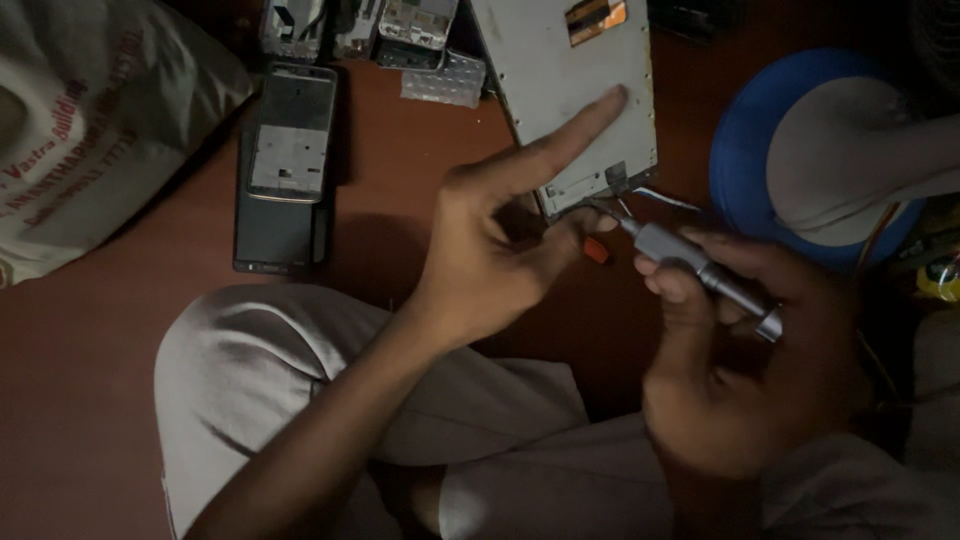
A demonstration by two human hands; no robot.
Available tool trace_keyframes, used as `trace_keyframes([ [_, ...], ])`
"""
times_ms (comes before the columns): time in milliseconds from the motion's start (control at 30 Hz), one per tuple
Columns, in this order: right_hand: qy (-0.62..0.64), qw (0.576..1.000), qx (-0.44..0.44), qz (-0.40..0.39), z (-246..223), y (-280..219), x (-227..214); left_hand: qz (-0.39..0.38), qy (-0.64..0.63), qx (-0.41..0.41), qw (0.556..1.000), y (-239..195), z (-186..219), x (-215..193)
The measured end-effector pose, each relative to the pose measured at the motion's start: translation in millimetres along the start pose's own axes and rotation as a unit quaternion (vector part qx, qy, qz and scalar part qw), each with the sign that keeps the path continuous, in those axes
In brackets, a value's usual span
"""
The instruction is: The person disassembles and reassembles parts of a mobile phone, using a screwdriver to remove and tighten screws on the phone's internal frame. They handle multiple phone components, including the back cover and internal chassis, while sitting on the floor.
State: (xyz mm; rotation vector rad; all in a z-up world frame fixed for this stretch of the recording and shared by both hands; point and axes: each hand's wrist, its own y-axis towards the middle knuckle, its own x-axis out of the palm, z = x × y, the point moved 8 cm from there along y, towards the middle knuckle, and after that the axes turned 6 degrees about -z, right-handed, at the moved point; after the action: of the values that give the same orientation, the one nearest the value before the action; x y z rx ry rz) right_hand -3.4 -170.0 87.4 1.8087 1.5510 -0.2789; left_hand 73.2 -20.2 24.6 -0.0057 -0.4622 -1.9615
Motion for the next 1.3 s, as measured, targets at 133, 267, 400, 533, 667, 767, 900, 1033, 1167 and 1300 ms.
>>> trace_keyframes([
  [133,-0.049,0.999,-0.006,-0.005,-3.8,-0.9,-1.8,-0.007,0.033,0.011,0.999,-2.1,1.4,2.9],
  [267,-0.045,0.999,0.003,-0.01,-6.8,1.5,-1.5,-0.001,0.011,-0.002,1.0,-1.3,-5.2,-0.1],
  [400,-0.04,0.999,0.029,-0.016,-8.5,1.5,-2.2,-0.01,0.032,0.034,0.999,-5.6,-2.7,0.2],
  [533,-0.053,0.998,0.015,-0.016,-9.9,3.6,-0.8,-0.009,0.044,0.034,0.998,-6.3,-5.6,0.1],
  [667,-0.071,0.997,-0.002,-0.01,-9.2,2.9,-0.8,-0.007,0.051,0.035,0.998,-7.2,-5.8,-0.1],
  [767,-0.077,0.997,-0.004,-0.005,-7.1,0.5,-2.2,-0.005,0.049,0.037,0.998,-6.3,-5.1,0.0],
  [900,-0.035,0.999,-0.008,0.002,-3.0,-1.5,-2.1,-0.003,0.027,0.032,0.999,-3.9,-3.4,0.8],
  [1033,-0.035,0.999,-0.004,-0.002,-3.8,-0.8,-1.6,-0.002,0.027,0.016,0.999,-2.7,-2.1,0.9],
  [1167,-0.084,0.996,-0.014,-0.014,-9.1,0.6,-1.8,0.0,0.04,0.028,0.999,-2.7,-0.8,0.5],
  [1300,-0.088,0.996,-0.013,-0.028,-10.0,2.5,-0.9,0.005,0.056,0.024,0.998,-4.2,-2.2,0.1],
])
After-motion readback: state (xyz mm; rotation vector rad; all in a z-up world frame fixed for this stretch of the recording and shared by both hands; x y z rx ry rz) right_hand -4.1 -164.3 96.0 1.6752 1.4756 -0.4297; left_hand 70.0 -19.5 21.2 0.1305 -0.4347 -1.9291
